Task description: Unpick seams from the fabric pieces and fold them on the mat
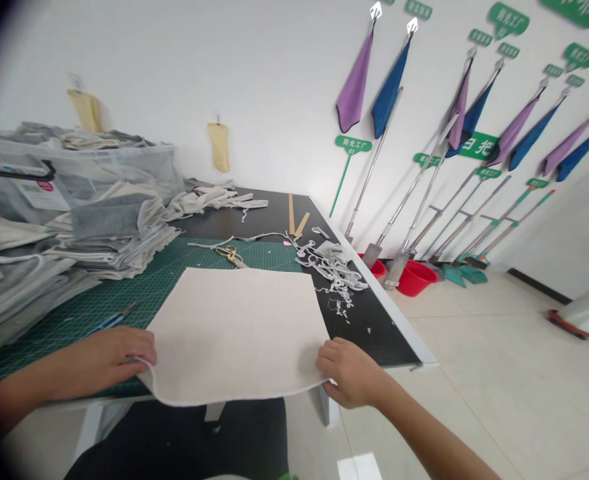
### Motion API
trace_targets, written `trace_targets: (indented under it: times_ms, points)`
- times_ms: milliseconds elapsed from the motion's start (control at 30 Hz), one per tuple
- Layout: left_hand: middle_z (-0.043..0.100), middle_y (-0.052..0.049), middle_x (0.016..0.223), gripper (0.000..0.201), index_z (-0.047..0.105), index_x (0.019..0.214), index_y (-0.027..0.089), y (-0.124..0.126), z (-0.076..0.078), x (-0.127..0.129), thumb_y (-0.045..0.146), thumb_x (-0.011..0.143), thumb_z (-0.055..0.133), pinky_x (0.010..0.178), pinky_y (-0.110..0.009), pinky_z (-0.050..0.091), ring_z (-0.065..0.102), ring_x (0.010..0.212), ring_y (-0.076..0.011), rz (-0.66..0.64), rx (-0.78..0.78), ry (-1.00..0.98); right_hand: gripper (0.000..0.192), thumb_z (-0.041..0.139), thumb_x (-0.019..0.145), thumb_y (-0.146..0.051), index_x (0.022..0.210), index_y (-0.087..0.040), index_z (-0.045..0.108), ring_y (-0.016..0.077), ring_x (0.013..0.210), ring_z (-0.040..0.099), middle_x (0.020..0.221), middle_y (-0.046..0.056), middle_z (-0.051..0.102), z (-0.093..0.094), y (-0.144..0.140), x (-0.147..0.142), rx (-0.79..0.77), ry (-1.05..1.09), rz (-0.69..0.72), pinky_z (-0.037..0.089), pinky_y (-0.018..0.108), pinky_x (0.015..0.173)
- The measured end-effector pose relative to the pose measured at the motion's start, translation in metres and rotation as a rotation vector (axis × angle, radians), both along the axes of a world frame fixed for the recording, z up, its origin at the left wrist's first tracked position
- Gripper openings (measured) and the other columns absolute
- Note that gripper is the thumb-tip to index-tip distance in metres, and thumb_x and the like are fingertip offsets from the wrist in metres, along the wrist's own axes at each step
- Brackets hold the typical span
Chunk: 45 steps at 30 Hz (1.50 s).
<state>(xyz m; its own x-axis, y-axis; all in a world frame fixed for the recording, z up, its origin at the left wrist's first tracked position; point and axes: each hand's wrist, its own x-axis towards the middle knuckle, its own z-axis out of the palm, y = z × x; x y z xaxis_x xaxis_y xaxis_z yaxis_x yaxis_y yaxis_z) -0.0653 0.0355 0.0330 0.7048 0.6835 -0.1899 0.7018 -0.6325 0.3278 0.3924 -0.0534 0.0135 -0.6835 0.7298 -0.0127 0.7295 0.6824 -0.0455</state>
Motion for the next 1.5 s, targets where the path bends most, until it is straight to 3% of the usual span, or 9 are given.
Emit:
trace_targets:
  times_ms: [367,467,567,633,733,867,1000,1233,1500]
  points:
    - [0.066,0.0,0.087,0.03,0.065,0.097,0.027,-0.003,0.027,-0.014,0.033,0.068,0.06,0.064,-0.022,0.044,0.059,0.074,-0.017,0.151,-0.209,-0.058,0.036,0.047,0.09,-0.046,0.106,-0.017,0.06,0.0239,0.094,0.057,0.102,0.012,0.063,0.043,0.007,-0.011,-0.173,0.175,-0.136,0.042,0.038,0.085]
    - [0.067,-0.002,0.086,0.034,0.066,0.097,0.023,0.013,0.026,-0.01,0.048,0.077,0.053,0.067,-0.024,0.046,0.06,0.075,-0.0179,0.236,-0.04,-0.122,0.048,0.041,0.091,-0.053,0.114,-0.015,0.059,0.0287,0.112,0.053,0.119,0.016,0.059,0.045,0.024,-0.025,-0.096,0.143,-0.21,0.039,0.043,0.096]
    - [0.065,-0.01,0.108,0.046,0.064,0.106,0.016,0.035,0.009,0.011,0.05,0.087,0.039,0.089,-0.032,0.044,0.059,0.1,-0.0231,0.322,0.282,-0.145,0.064,0.041,0.088,-0.06,0.127,-0.011,0.051,0.0322,0.135,0.029,0.144,0.018,0.038,0.033,0.054,-0.053,-0.039,0.097,-0.188,0.026,0.045,0.109]
    - [0.049,-0.015,0.136,0.056,0.052,0.127,0.01,0.045,-0.01,0.036,0.049,0.09,0.034,0.107,-0.037,0.032,0.043,0.127,-0.0258,0.257,0.386,-0.178,0.079,0.041,0.085,-0.066,0.137,-0.007,0.041,0.0324,0.141,0.014,0.152,0.018,0.02,0.02,0.077,-0.078,-0.049,0.09,-0.136,0.019,0.045,0.113]
    - [0.023,-0.016,0.152,0.067,0.033,0.141,0.007,0.05,-0.038,0.076,0.052,0.092,0.029,0.113,-0.038,0.023,0.02,0.141,-0.0257,0.161,0.408,-0.167,0.09,0.036,0.085,-0.069,0.143,-0.001,0.026,0.0325,0.142,0.002,0.154,0.021,0.007,-0.003,0.106,-0.115,-0.053,0.12,-0.105,0.011,0.045,0.115]
    - [0.02,-0.008,0.154,0.063,0.024,0.147,0.015,0.048,-0.064,0.099,0.05,0.094,0.02,0.115,-0.04,0.016,0.014,0.143,-0.0234,0.038,0.307,-0.058,0.091,0.029,0.085,-0.071,0.145,-0.003,0.021,0.0312,0.142,0.011,0.153,0.02,0.014,-0.025,0.122,-0.139,-0.118,0.153,-0.082,0.013,0.046,0.114]
    - [0.016,-0.004,0.155,0.063,0.019,0.148,0.022,0.058,-0.074,0.073,0.054,0.093,0.018,0.114,-0.044,0.013,0.014,0.143,-0.0224,0.131,0.253,0.008,0.089,0.028,0.085,-0.073,0.148,-0.01,0.017,0.0308,0.141,0.013,0.154,0.016,0.014,-0.029,0.12,-0.126,-0.149,0.142,-0.073,0.012,0.05,0.112]
    - [0.024,-0.013,0.152,0.066,0.03,0.144,0.012,0.085,-0.077,0.028,0.051,0.092,0.021,0.109,-0.055,0.019,0.02,0.141,-0.0278,0.488,0.294,0.152,0.085,0.021,0.088,-0.069,0.149,-0.009,0.014,0.0309,0.142,0.011,0.154,0.015,0.011,-0.034,0.117,-0.082,-0.131,0.093,-0.238,0.013,0.049,0.112]
    - [0.027,-0.01,0.152,0.061,0.032,0.143,0.017,0.082,-0.075,0.016,0.048,0.092,0.018,0.106,-0.059,0.022,0.023,0.139,-0.03,0.551,0.332,0.189,0.085,0.018,0.088,-0.069,0.148,-0.009,0.016,0.0295,0.142,0.011,0.154,0.014,0.013,-0.04,0.12,-0.066,-0.083,0.08,-0.297,0.014,0.048,0.113]
